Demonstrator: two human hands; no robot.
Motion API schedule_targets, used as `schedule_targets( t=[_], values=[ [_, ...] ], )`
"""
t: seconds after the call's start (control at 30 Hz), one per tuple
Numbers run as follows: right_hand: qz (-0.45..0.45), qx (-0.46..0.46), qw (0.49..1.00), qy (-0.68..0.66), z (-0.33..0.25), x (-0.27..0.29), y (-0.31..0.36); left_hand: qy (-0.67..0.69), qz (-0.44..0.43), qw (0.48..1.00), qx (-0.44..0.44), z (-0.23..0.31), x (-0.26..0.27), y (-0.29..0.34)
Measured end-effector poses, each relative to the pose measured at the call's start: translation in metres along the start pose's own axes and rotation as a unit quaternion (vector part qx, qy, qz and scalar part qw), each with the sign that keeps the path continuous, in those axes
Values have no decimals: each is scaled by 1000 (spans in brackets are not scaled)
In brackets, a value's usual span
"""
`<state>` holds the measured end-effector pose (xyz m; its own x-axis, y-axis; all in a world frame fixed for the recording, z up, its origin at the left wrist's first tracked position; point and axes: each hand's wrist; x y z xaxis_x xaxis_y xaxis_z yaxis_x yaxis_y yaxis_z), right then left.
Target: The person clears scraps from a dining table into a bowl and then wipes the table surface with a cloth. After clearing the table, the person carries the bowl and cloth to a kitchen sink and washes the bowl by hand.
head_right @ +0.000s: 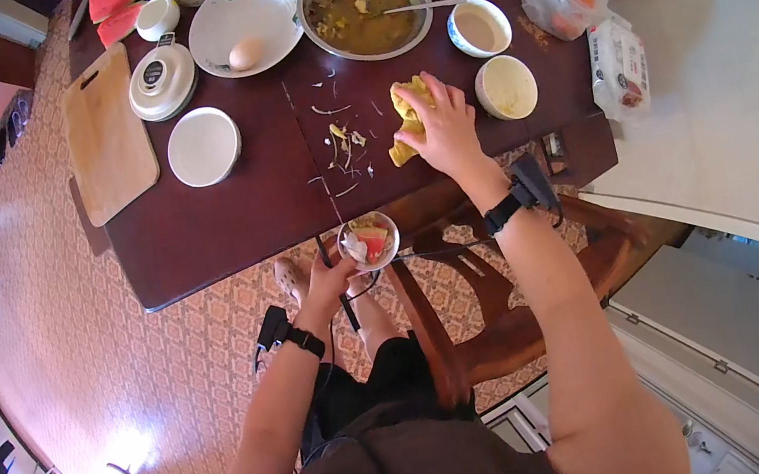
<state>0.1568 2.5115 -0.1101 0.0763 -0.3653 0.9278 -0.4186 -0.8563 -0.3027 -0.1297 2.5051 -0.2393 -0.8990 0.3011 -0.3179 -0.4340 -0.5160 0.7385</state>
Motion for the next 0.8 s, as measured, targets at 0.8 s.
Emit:
schedule_targets(
  t=[0.8],
  values=[
    [79, 1, 994, -73, -29, -53, -15, -28, 25, 998, 59, 11, -14, -11]
  ],
)
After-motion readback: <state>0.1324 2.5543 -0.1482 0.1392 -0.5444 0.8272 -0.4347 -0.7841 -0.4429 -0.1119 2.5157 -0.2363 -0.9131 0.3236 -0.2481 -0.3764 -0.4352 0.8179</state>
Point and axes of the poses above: each hand's wrist, its own y-axis away from the middle knuckle, its own x-axis out of the back of the hand, z = x × y, and after that the axes turned 10 degrees about z, right-handed
